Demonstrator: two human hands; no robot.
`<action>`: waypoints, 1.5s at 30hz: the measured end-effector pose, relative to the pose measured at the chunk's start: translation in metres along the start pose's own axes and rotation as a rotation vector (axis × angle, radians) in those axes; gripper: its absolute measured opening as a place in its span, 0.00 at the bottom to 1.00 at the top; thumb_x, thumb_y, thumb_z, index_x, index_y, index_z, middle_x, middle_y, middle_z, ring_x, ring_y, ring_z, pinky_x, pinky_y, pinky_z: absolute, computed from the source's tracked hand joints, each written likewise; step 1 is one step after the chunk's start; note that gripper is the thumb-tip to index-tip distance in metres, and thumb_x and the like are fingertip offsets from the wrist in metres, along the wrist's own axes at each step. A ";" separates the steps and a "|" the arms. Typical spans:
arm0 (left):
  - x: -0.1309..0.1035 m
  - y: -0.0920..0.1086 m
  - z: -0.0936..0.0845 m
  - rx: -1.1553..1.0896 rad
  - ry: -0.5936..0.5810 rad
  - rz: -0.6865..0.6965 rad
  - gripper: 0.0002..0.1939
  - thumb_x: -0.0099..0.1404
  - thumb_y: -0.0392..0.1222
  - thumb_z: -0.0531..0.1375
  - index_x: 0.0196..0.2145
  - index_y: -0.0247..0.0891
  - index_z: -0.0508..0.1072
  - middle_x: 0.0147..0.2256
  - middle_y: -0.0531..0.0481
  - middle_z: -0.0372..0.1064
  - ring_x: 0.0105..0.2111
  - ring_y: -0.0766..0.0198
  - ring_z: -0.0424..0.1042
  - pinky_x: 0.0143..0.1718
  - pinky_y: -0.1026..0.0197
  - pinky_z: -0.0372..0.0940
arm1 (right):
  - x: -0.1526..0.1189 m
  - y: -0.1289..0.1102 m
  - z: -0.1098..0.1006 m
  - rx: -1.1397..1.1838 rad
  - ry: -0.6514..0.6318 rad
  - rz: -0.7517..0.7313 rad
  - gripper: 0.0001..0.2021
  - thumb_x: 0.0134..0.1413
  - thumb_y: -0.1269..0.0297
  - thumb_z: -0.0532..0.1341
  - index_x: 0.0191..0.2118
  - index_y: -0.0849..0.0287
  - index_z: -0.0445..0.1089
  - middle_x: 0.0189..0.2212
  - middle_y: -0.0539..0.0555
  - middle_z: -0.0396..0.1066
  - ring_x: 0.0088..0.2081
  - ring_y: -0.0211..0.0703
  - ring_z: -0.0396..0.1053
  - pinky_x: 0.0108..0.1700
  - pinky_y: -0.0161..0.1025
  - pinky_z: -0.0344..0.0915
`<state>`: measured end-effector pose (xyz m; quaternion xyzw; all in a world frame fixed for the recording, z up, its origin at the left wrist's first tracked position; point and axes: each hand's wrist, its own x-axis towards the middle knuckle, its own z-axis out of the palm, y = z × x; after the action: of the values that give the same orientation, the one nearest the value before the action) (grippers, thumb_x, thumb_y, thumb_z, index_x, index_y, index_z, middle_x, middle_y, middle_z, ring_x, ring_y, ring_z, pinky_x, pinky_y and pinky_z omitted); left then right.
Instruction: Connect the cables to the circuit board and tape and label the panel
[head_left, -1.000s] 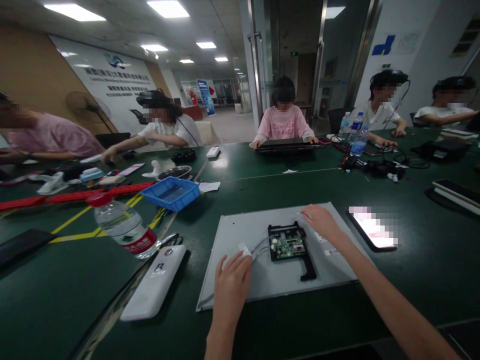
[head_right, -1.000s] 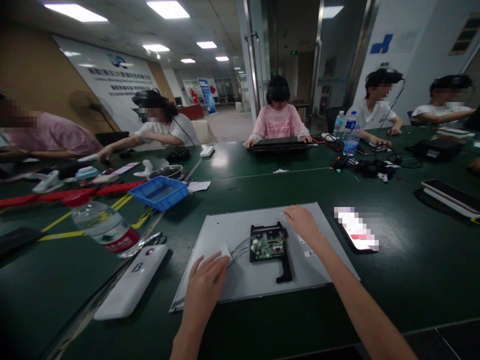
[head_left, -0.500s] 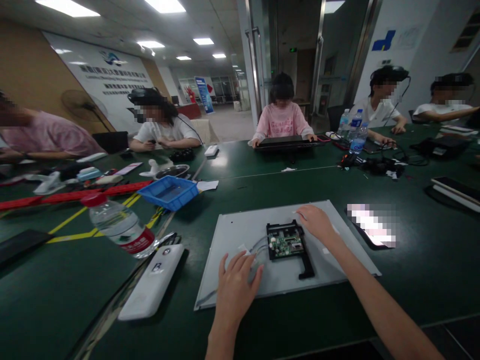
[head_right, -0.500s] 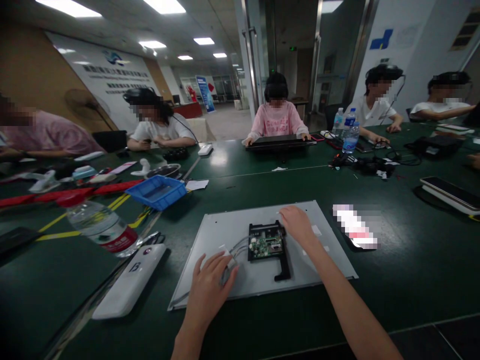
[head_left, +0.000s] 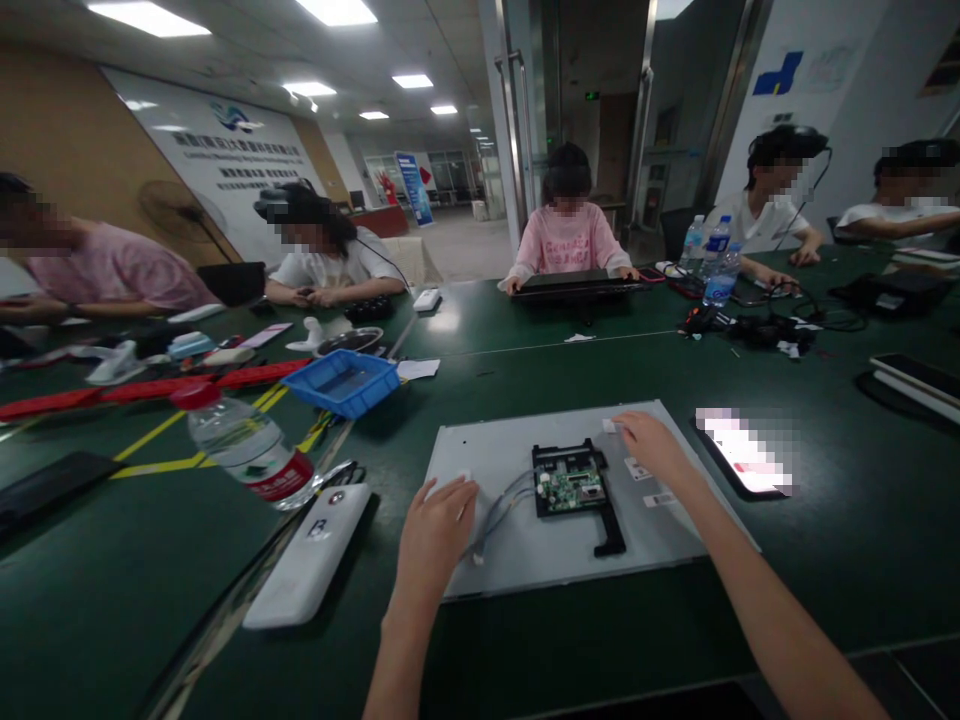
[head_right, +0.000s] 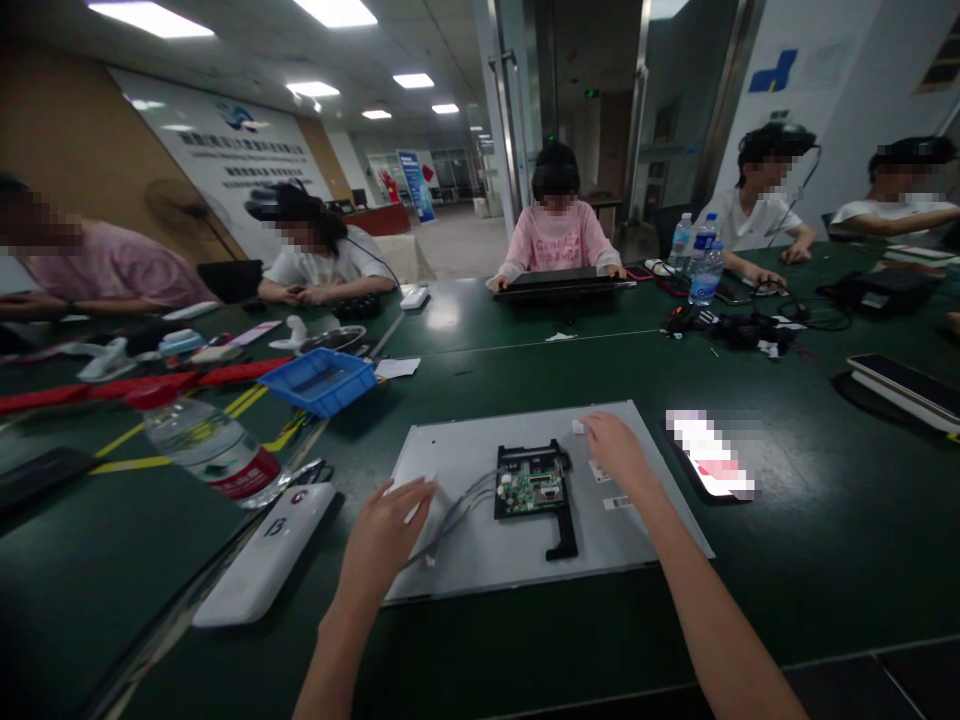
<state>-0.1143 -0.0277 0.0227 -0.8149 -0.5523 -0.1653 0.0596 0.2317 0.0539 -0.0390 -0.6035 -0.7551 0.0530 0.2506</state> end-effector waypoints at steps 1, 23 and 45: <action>-0.001 -0.005 0.001 -0.012 -0.043 -0.008 0.13 0.66 0.38 0.49 0.40 0.41 0.73 0.43 0.46 0.73 0.47 0.57 0.70 0.55 0.46 0.53 | 0.001 0.005 0.000 0.019 0.002 0.012 0.16 0.55 0.71 0.50 0.47 0.61 0.70 0.45 0.58 0.71 0.48 0.45 0.66 0.52 0.40 0.58; 0.073 0.060 0.018 -0.468 -0.066 0.081 0.31 0.65 0.47 0.53 0.62 0.39 0.46 0.60 0.42 0.50 0.60 0.57 0.52 0.59 0.53 0.51 | 0.000 0.010 0.006 0.166 0.014 -0.063 0.14 0.53 0.65 0.57 0.46 0.60 0.70 0.45 0.58 0.70 0.48 0.46 0.66 0.51 0.42 0.60; 0.068 0.043 0.059 -0.545 -0.308 0.144 0.46 0.56 0.54 0.61 0.63 0.41 0.40 0.63 0.40 0.37 0.62 0.50 0.43 0.60 0.50 0.46 | 0.004 -0.004 0.008 0.003 -0.065 -0.092 0.12 0.57 0.65 0.55 0.46 0.59 0.69 0.43 0.57 0.71 0.46 0.44 0.67 0.47 0.38 0.60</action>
<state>-0.0400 0.0320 -0.0068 -0.8533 -0.4311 -0.1774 -0.2336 0.2245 0.0582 -0.0431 -0.5656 -0.7897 0.0620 0.2292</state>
